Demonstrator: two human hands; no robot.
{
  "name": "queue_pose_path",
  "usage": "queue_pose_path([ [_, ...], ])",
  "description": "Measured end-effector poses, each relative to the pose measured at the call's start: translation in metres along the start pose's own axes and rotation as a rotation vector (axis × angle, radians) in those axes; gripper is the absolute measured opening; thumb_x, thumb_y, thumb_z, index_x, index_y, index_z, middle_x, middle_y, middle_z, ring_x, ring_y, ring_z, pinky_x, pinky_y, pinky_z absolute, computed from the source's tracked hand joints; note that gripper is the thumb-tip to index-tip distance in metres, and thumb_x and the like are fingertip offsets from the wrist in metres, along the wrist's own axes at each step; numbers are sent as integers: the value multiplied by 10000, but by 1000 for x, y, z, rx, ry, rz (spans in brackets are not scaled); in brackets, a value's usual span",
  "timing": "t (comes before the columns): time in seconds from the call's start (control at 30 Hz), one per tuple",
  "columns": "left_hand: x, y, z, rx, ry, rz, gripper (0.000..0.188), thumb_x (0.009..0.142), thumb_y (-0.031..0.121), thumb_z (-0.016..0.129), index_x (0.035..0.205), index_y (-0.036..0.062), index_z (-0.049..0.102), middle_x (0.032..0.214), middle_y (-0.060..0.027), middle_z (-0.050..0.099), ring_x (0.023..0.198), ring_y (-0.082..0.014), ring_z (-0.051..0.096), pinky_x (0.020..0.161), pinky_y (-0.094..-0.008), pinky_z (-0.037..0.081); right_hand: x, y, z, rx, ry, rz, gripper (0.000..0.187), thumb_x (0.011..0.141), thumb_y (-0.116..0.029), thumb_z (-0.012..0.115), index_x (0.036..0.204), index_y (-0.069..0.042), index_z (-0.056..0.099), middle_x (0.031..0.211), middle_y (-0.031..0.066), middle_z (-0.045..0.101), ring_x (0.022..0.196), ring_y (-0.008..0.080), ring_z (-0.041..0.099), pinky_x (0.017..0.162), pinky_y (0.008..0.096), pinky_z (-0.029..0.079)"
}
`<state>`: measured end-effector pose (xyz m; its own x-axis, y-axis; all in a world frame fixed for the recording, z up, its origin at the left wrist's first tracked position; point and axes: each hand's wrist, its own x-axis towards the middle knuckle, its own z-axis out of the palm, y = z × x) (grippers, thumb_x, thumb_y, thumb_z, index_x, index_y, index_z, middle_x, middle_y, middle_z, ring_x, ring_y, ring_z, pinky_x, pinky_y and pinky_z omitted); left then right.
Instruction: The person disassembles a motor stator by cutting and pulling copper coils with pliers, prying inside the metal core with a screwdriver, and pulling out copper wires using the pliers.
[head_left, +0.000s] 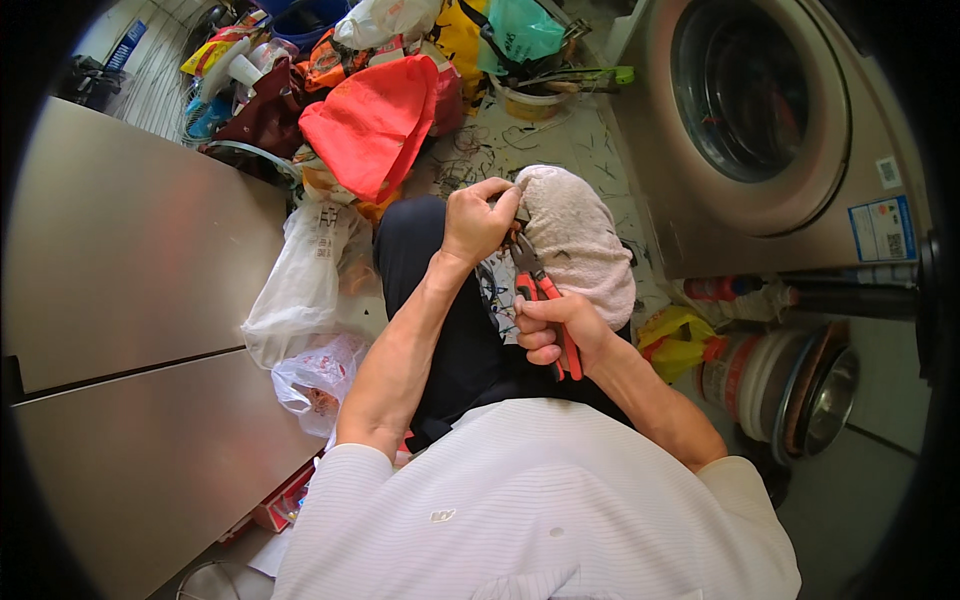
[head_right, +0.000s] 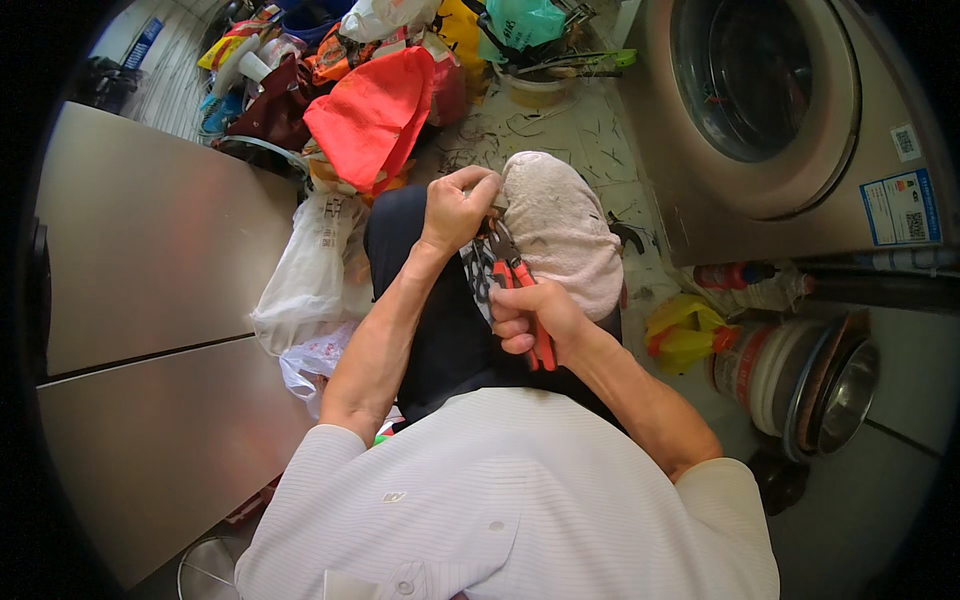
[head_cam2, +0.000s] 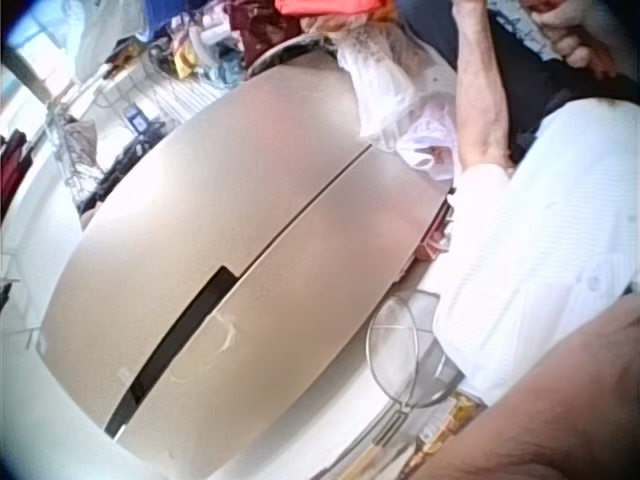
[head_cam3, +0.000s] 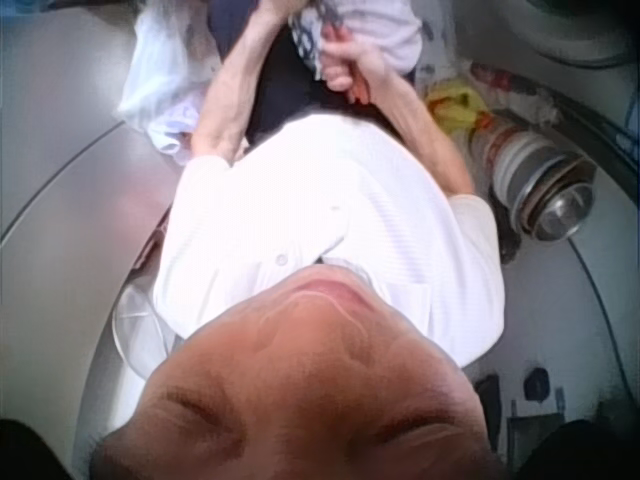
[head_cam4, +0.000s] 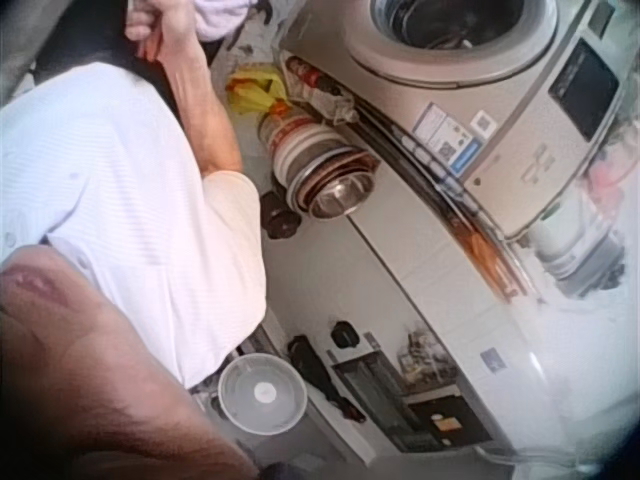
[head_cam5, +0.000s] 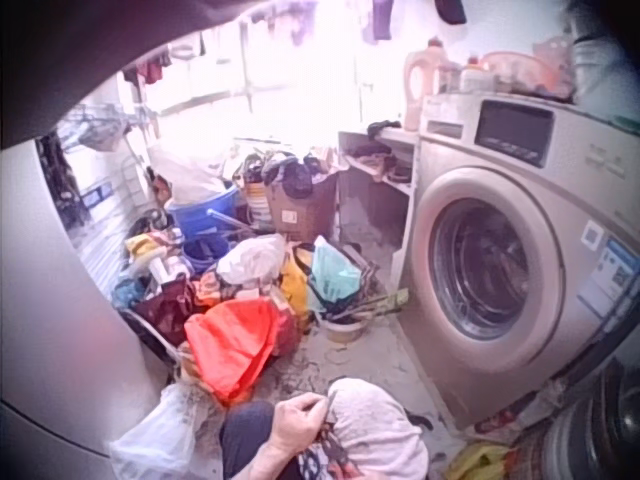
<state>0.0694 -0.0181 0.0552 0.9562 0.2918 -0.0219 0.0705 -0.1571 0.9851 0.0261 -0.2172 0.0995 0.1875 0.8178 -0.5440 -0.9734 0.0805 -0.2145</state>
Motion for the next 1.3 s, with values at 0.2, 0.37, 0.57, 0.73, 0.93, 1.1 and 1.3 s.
queue_pose_path([
  [0.2, 11, -5, -5, 32, -135, 11, 206, 896, 135, 636, 888, -44, 739, 766, -70, 723, 635, -110, 678, 589, -252, 549, -3, -7, 5, -211, 135, -3, 251, 969, -127, 620, 799, -152, 438, 673, -54, 360, 550, 68, 301, 461, 244, 259],
  [0.37, 17, -2, -7, 9, -172, -1, 212, 886, 138, 633, 867, -49, 730, 742, -67, 713, 628, -115, 678, 584, -255, 542, -4, -17, 10, -466, 244, 60, 185, 941, -91, 605, 821, -126, 468, 668, -44, 383, 527, 78, 318, 457, 272, 271],
  [0.57, 20, -5, -9, 51, -221, -12, 242, 880, 182, 656, 877, -50, 726, 732, -67, 700, 633, -129, 689, 588, -269, 540, -7, -27, 21, -727, 363, 105, 110, 911, -43, 594, 867, -86, 503, 685, -22, 402, 549, 90, 359, 466, 280, 311],
  [0.73, 21, -6, -7, 20, -227, -43, 271, 872, 216, 667, 889, -47, 729, 740, -70, 703, 644, -128, 684, 599, -275, 541, -10, -33, 27, -860, 414, 116, 80, 908, -28, 591, 897, -66, 521, 717, -6, 444, 561, 98, 408, 470, 294, 377],
  [0.93, 24, -3, -8, 21, -242, -19, 298, 863, 236, 660, 892, -51, 734, 733, -103, 713, 650, -149, 708, 609, -284, 552, -11, -40, 22, -1102, 483, 160, 70, 909, -43, 592, 902, -53, 523, 733, 9, 478, 581, 116, 472, 485, 314, 458],
  [1.1, 29, -3, -5, -14, -233, -12, 314, 855, 240, 657, 883, -62, 737, 718, -125, 719, 654, -160, 733, 607, -293, 558, -15, -48, 28, -1241, 521, 206, 56, 881, -50, 583, 886, -16, 538, 716, 92, 575, 599, 217, 584, 513, 378, 497],
  [1.3, 37, -8, -13, 10, -422, -99, 335, 840, 270, 699, 910, -53, 750, 729, -102, 711, 614, -147, 679, 606, -296, 544, -17, -57, 49, -1966, 486, 274, 149, 813, -37, 543, 948, 18, 575, 868, 301, 673, 877, 476, 661, 736, 506, 522],
])
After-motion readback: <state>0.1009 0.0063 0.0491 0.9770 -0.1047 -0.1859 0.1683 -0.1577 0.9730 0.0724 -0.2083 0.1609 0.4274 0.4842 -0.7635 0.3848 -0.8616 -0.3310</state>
